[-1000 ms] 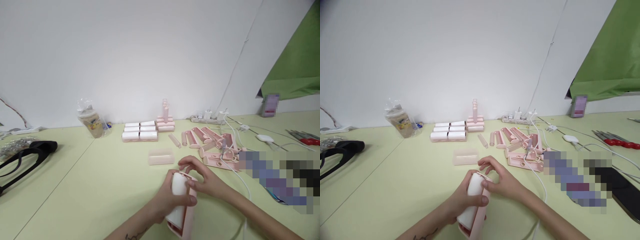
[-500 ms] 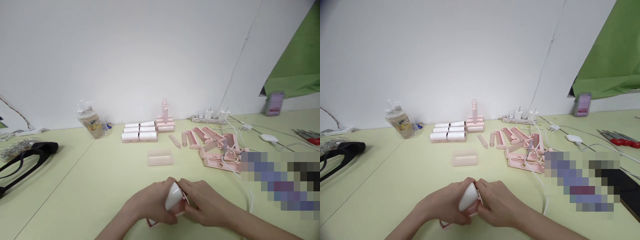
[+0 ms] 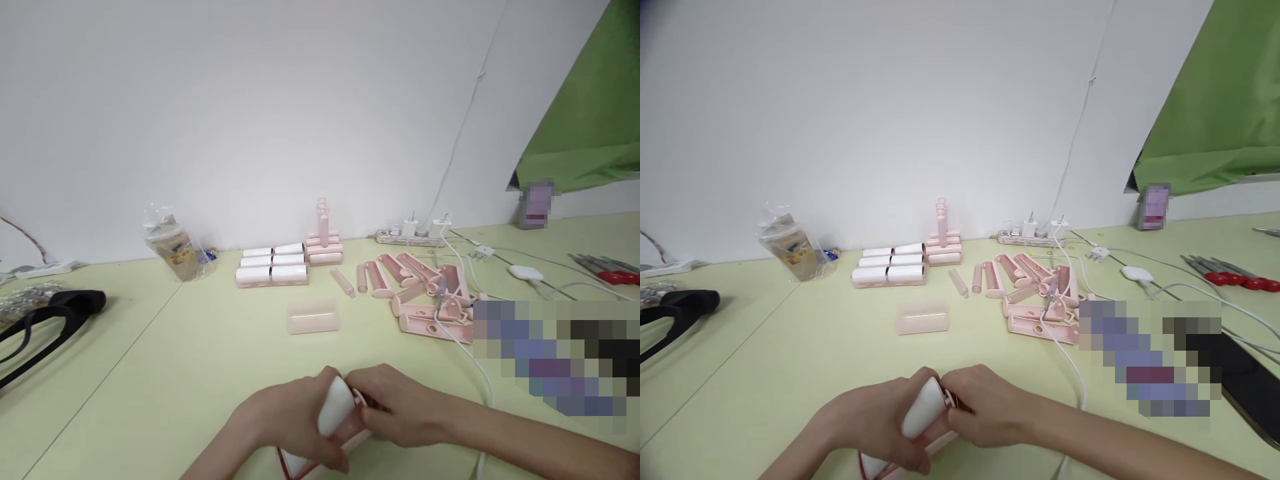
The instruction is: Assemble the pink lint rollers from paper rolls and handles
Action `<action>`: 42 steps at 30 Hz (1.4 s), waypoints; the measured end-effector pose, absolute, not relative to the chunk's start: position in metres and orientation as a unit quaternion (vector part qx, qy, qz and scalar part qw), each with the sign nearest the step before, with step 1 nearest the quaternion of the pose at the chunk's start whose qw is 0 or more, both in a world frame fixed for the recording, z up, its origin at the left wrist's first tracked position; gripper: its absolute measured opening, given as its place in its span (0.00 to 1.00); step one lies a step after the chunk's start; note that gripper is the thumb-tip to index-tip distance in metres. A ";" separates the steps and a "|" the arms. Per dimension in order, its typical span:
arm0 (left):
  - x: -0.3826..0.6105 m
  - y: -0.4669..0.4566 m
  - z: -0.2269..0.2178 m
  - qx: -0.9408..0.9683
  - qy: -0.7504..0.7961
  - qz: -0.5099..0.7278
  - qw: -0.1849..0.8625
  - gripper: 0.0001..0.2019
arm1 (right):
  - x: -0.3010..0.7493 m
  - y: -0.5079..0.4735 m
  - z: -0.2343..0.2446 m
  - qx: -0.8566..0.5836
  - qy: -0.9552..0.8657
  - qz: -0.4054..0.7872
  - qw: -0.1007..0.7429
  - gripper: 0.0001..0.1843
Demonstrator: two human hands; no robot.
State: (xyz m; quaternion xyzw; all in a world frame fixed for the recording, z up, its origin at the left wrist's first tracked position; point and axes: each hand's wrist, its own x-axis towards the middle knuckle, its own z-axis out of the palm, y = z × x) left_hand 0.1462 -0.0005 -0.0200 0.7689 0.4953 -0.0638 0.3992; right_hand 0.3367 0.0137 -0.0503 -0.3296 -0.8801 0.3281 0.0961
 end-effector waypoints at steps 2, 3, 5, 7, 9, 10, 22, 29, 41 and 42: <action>0.145 -0.002 -0.018 0.769 0.501 -0.060 0.391 0.25 | 0.334 0.013 -0.051 -0.331 -0.866 0.358 0.107 0.06; 0.144 -0.002 -0.017 0.769 0.506 -0.059 0.386 0.24 | 0.333 0.012 -0.051 -0.333 -0.857 0.376 0.112 0.07; 0.143 -0.002 -0.015 0.766 0.515 -0.064 0.380 0.24 | 0.330 0.011 -0.053 -0.336 -0.836 0.418 0.119 0.07; 0.143 -0.002 -0.013 0.762 0.517 -0.072 0.383 0.25 | 0.328 0.011 -0.057 -0.338 -0.807 0.469 0.122 0.07; 0.142 0.000 -0.012 0.756 0.516 -0.081 0.394 0.26 | 0.326 0.011 -0.064 -0.338 -0.770 0.526 0.127 0.08; 0.142 0.001 -0.012 0.753 0.518 -0.087 0.397 0.26 | 0.325 0.011 -0.068 -0.336 -0.753 0.551 0.131 0.08; 0.135 0.010 -0.021 0.792 0.456 -0.017 0.405 0.28 | 0.336 0.032 -0.075 -0.332 -0.652 0.673 0.105 0.10; 0.149 0.018 -0.039 0.708 0.481 0.245 0.455 0.33 | 0.328 0.035 -0.100 -0.233 -0.533 0.736 0.345 0.26; 0.167 0.012 -0.049 0.635 0.478 0.363 0.487 0.22 | 0.320 0.026 -0.121 -0.238 -0.523 0.714 0.400 0.26; 0.169 0.011 -0.052 0.622 0.472 0.368 0.505 0.24 | 0.320 0.025 -0.121 -0.229 -0.519 0.722 0.396 0.27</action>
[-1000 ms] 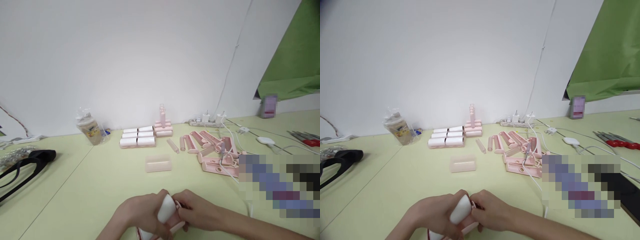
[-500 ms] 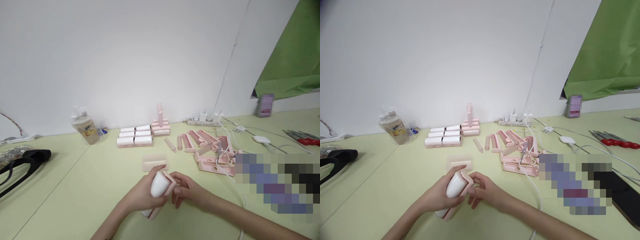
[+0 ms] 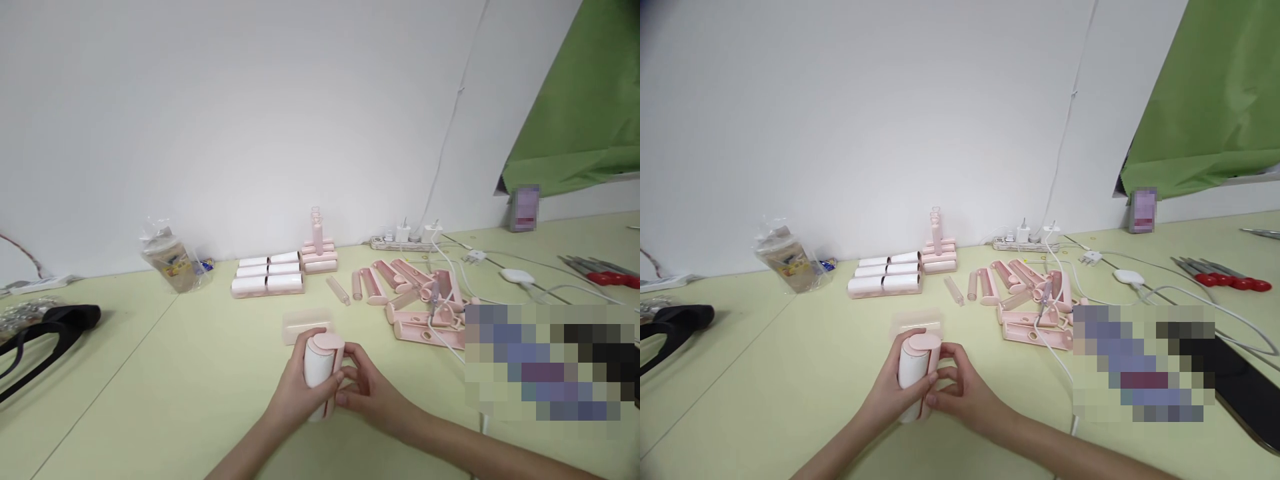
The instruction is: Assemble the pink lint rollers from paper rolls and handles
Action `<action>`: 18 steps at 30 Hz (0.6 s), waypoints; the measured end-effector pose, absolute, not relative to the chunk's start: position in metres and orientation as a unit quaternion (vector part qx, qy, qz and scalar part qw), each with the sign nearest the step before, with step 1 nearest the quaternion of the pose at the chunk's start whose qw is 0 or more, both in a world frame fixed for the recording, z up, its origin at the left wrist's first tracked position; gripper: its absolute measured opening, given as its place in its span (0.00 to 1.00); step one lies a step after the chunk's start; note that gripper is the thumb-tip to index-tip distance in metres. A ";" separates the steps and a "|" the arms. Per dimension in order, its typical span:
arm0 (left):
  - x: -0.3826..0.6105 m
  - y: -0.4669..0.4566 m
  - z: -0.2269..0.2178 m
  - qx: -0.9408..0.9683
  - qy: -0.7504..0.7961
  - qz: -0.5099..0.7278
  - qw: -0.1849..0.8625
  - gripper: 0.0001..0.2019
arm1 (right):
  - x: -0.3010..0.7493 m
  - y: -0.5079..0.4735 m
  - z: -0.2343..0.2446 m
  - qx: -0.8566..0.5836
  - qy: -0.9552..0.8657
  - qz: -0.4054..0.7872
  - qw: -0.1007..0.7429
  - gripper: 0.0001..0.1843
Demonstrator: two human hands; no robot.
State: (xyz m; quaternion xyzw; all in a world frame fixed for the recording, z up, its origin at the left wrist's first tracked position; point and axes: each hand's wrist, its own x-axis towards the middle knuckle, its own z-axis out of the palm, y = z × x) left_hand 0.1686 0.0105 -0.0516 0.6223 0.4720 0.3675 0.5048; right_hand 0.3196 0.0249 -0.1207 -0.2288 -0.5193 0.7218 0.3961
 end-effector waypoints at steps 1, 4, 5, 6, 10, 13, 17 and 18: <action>0.170 0.010 -0.055 0.613 0.462 0.373 0.521 0.27 | 0.319 0.024 -0.120 -0.220 -0.519 0.727 0.392 0.26; 0.164 0.016 -0.070 0.639 0.414 0.404 0.507 0.38 | 0.317 0.023 -0.116 -0.222 -0.533 0.708 0.406 0.21; 0.158 0.021 -0.074 0.661 0.398 0.424 0.475 0.41 | 0.318 0.024 -0.114 -0.232 -0.541 0.692 0.419 0.20; 0.150 0.028 -0.078 0.684 0.389 0.441 0.431 0.44 | 0.320 0.025 -0.110 -0.249 -0.549 0.672 0.430 0.20; 0.115 0.059 -0.084 0.704 0.505 0.396 0.305 0.42 | 0.339 0.042 -0.090 -0.357 -0.598 0.558 0.451 0.23; 0.106 0.068 -0.085 0.696 0.546 0.319 0.340 0.41 | 0.357 0.055 -0.073 -0.412 -0.654 0.440 0.456 0.20; 0.124 0.055 -0.088 0.723 0.481 0.293 0.401 0.28 | 0.370 0.064 -0.059 -0.412 -0.724 0.322 0.449 0.15; 0.131 0.050 -0.088 0.727 0.463 0.285 0.419 0.29 | 0.370 0.064 -0.058 -0.399 -0.743 0.301 0.446 0.14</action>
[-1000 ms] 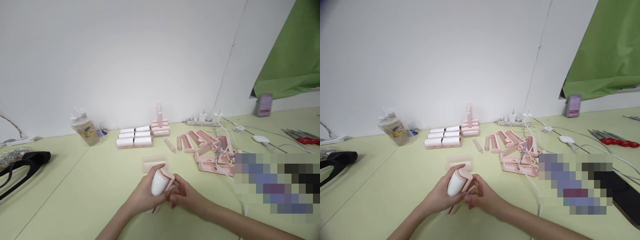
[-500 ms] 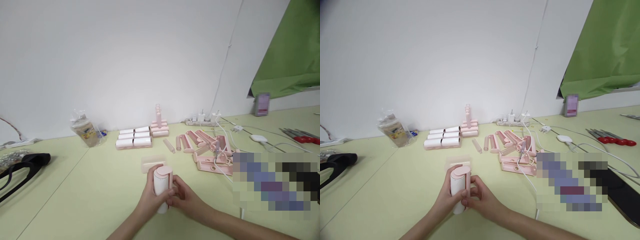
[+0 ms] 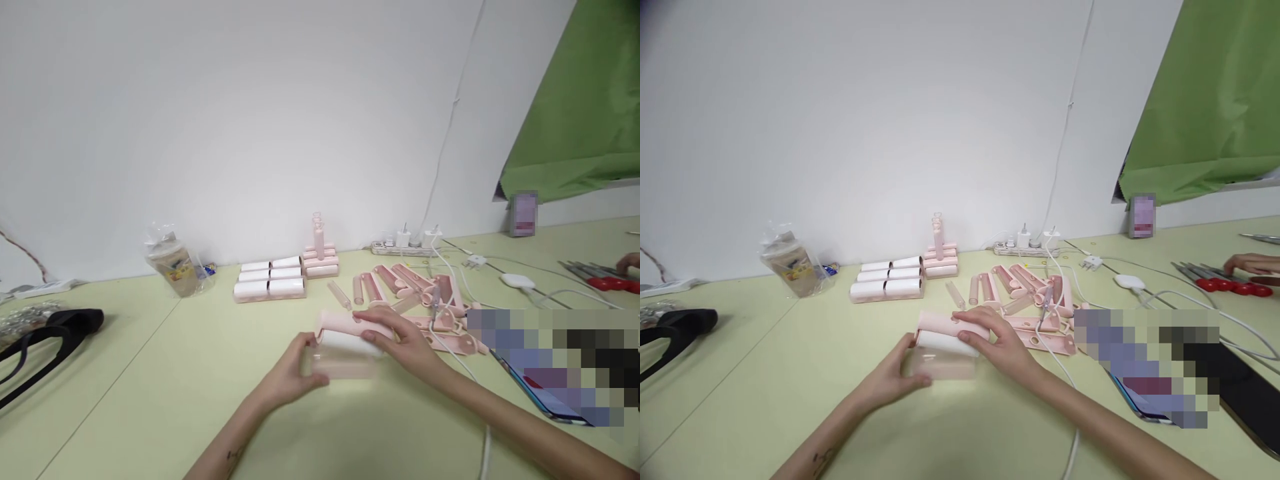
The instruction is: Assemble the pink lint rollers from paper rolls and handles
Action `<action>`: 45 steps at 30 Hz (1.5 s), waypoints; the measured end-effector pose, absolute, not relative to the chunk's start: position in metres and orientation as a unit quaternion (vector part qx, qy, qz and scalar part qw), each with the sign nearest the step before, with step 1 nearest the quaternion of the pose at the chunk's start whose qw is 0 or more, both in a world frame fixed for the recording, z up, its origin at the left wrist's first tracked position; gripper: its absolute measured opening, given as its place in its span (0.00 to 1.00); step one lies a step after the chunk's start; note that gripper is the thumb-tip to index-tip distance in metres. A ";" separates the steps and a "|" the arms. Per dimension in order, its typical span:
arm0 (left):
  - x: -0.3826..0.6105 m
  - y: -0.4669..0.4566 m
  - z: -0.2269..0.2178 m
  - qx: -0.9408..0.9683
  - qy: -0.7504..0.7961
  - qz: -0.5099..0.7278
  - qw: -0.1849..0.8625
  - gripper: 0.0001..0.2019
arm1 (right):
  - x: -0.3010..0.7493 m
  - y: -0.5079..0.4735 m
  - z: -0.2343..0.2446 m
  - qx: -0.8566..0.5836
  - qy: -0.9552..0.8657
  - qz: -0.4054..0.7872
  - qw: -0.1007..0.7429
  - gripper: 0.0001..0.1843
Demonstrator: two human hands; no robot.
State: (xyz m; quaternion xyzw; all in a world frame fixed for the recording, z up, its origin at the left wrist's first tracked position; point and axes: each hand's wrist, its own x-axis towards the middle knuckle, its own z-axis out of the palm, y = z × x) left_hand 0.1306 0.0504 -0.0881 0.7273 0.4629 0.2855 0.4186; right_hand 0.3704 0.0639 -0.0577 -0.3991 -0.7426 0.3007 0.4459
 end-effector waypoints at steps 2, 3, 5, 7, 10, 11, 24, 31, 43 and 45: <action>0.141 0.042 -0.089 0.725 0.442 0.283 0.445 0.32 | 0.370 0.063 -0.058 -0.369 -0.780 0.270 0.428 0.13; 0.144 0.040 -0.090 0.722 0.439 0.285 0.452 0.32 | 0.369 0.062 -0.058 -0.357 -0.797 0.262 0.412 0.13; 0.147 0.038 -0.091 0.714 0.440 0.290 0.460 0.32 | 0.368 0.060 -0.059 -0.341 -0.823 0.251 0.379 0.13; 0.146 0.039 -0.091 0.705 0.442 0.292 0.471 0.31 | 0.368 0.058 -0.058 -0.336 -0.838 0.238 0.357 0.14; 0.143 0.042 -0.092 0.699 0.439 0.294 0.482 0.29 | 0.371 0.058 -0.053 -0.333 -0.854 0.214 0.337 0.14; 0.143 0.042 -0.092 0.699 0.439 0.292 0.483 0.28 | 0.372 0.059 -0.052 -0.328 -0.861 0.208 0.327 0.14; 0.142 0.042 -0.088 0.713 0.443 0.279 0.467 0.25 | 0.355 0.091 -0.044 -0.440 -0.865 0.120 0.208 0.16; 0.142 0.040 -0.087 0.719 0.439 0.279 0.461 0.24 | 0.319 0.181 -0.042 -0.550 -0.818 0.057 0.156 0.16; 0.141 0.039 -0.088 0.716 0.430 0.289 0.469 0.25 | 0.356 0.085 0.012 -0.415 -0.843 0.267 0.215 0.15; 0.141 0.039 -0.088 0.716 0.431 0.288 0.467 0.25 | 0.359 0.073 0.016 -0.397 -0.844 0.287 0.217 0.12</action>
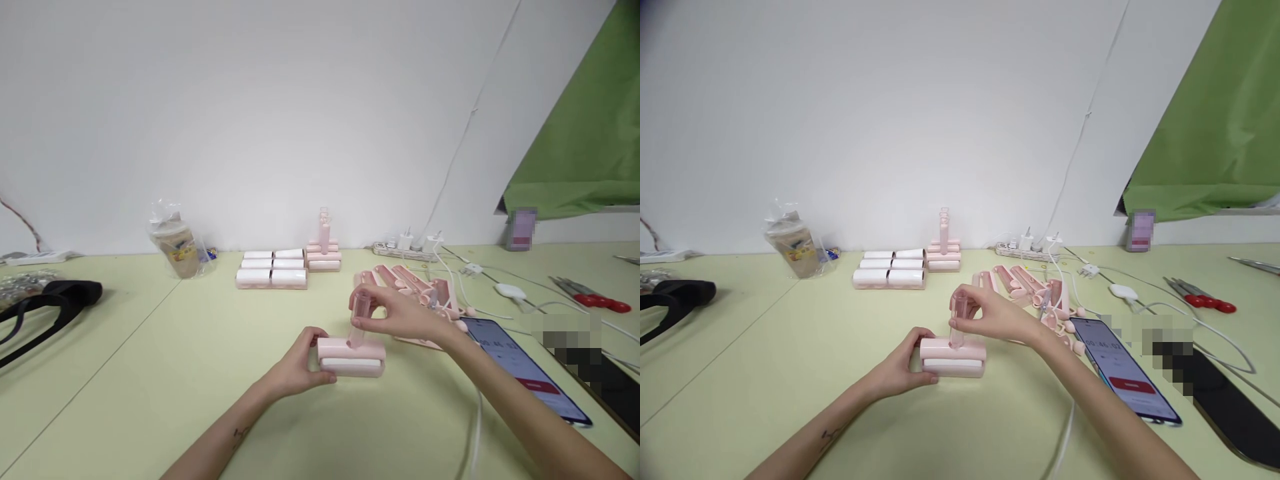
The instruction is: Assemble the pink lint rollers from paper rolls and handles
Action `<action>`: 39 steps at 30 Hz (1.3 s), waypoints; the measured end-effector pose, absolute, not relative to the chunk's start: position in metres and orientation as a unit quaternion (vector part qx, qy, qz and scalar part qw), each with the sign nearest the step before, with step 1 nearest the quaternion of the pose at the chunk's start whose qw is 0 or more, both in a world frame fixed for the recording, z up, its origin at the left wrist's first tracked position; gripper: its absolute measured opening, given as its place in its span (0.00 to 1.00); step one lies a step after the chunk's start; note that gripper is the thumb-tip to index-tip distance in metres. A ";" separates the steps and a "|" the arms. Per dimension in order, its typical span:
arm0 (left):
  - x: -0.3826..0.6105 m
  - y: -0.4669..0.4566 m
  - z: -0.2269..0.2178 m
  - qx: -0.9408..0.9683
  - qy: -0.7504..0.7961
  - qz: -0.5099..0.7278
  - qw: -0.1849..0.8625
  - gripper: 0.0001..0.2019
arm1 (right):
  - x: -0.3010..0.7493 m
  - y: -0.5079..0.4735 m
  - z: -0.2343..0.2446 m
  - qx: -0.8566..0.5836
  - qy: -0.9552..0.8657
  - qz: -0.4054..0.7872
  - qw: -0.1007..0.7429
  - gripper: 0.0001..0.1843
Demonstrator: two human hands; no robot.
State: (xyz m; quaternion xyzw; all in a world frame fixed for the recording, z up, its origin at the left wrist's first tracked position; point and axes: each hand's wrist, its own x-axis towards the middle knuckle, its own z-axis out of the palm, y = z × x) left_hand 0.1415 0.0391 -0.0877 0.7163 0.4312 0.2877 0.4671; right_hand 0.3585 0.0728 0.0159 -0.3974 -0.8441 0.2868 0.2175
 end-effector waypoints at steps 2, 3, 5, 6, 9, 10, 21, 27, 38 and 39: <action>0.142 0.039 -0.087 0.717 0.431 0.285 0.469 0.24 | 0.359 0.068 0.016 -0.389 -0.847 0.292 0.215 0.11; 0.142 0.039 -0.086 0.716 0.431 0.284 0.470 0.24 | 0.359 0.067 0.015 -0.388 -0.848 0.291 0.216 0.11; 0.142 0.038 -0.086 0.717 0.430 0.284 0.469 0.24 | 0.359 0.067 0.014 -0.388 -0.848 0.290 0.217 0.11; 0.143 0.038 -0.086 0.718 0.430 0.285 0.468 0.24 | 0.359 0.067 0.014 -0.391 -0.846 0.292 0.216 0.11; 0.143 0.039 -0.085 0.720 0.433 0.281 0.463 0.24 | 0.359 0.067 0.016 -0.394 -0.840 0.312 0.203 0.09; 0.143 0.039 -0.085 0.722 0.433 0.280 0.462 0.23 | 0.359 0.067 0.017 -0.393 -0.839 0.321 0.197 0.10; 0.143 0.042 -0.090 0.743 0.423 0.276 0.439 0.24 | 0.345 0.079 0.015 -0.355 -0.828 0.404 0.161 0.12; 0.144 0.042 -0.091 0.748 0.420 0.272 0.437 0.27 | 0.338 0.069 0.023 -0.326 -0.875 0.348 0.088 0.10; 0.145 0.038 -0.088 0.734 0.446 0.254 0.445 0.27 | 0.349 0.078 0.011 -0.209 -0.733 0.643 0.069 0.08; 0.145 0.037 -0.088 0.731 0.448 0.256 0.445 0.27 | 0.346 0.079 0.008 -0.207 -0.722 0.656 0.068 0.09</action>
